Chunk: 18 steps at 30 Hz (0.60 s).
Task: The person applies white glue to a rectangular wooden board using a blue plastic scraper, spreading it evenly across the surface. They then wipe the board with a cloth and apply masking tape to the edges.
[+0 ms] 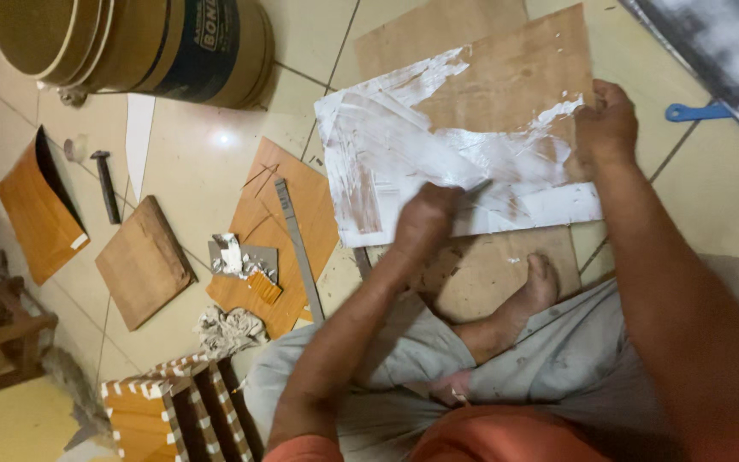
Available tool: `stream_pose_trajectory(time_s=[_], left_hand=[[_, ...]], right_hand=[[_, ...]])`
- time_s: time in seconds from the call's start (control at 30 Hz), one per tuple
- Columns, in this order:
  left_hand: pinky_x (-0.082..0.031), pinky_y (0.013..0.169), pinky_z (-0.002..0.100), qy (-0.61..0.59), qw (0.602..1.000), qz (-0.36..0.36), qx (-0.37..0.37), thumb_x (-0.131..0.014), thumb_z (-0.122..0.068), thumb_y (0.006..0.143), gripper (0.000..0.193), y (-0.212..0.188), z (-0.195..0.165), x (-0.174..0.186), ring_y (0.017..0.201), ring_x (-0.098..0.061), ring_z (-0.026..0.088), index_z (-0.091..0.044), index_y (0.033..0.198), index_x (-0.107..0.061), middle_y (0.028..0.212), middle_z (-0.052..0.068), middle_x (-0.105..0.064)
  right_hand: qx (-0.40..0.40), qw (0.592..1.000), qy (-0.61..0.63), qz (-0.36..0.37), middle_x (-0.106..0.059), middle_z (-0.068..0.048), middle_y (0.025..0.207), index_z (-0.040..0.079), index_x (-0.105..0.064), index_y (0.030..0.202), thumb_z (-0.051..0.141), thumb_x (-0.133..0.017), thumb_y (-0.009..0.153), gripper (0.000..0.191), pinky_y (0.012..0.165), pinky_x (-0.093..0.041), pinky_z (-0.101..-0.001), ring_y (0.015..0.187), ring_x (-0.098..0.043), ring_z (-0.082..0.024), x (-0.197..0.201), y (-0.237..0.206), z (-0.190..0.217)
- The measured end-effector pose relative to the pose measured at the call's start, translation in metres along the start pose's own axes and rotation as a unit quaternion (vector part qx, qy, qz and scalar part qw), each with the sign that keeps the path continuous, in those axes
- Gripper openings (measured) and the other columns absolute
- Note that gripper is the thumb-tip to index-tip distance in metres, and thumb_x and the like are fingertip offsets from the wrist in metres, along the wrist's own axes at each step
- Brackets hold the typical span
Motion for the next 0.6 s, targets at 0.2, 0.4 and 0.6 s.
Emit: stream_pose_trajectory(time_s=[0.2,0.4,0.6], left_hand=[[-0.055,0.064,0.05,0.152,0.974,-0.1,0.133,-0.06,-0.006,0.092,0.014,0.088,0.145,0.083,0.073,-0.069,0.036,-0.009,0.096,-0.073,0.081,0.018,-0.072],[-0.054,0.071,0.046,0.094,0.982,-0.16,-0.019,-0.063,-0.006,0.089,0.006,0.095,0.1,0.036,0.076,-0.062,0.031,-0.011,0.085,-0.065,0.08,0.012,-0.066],[-0.055,0.072,0.041,0.012,0.997,0.002,-0.078,-0.069,-0.036,0.07,0.046,0.012,-0.04,-0.037,0.084,-0.063,0.031,-0.003,0.101,-0.062,0.088,0.015,-0.065]], right_hand=[[-0.015,0.999,-0.029,0.001,-0.074,-0.012,0.125,-0.001,-0.062,0.134,-0.001,-0.064,0.094,0.04,0.096,-0.053,-0.0276,0.113,-0.072,-0.017,0.001,0.0,0.004],[-0.009,1.0,-0.025,0.007,-0.073,-0.012,0.126,-0.001,-0.061,0.135,-0.001,-0.064,0.094,0.041,0.097,-0.053,-0.0275,0.114,-0.072,-0.018,0.0,0.0,0.007],[-0.025,0.999,0.008,0.021,-0.073,-0.012,0.125,-0.002,-0.059,0.135,-0.002,-0.061,0.092,0.044,0.093,-0.056,-0.0273,0.111,-0.072,-0.018,-0.001,0.0,0.005]])
Point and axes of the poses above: each hand's wrist, its own y-axis towards the middle knuckle, its own x-axis out of the back of the hand, z = x × y, the point moved 6 cm from there along y, towards the middle knuckle
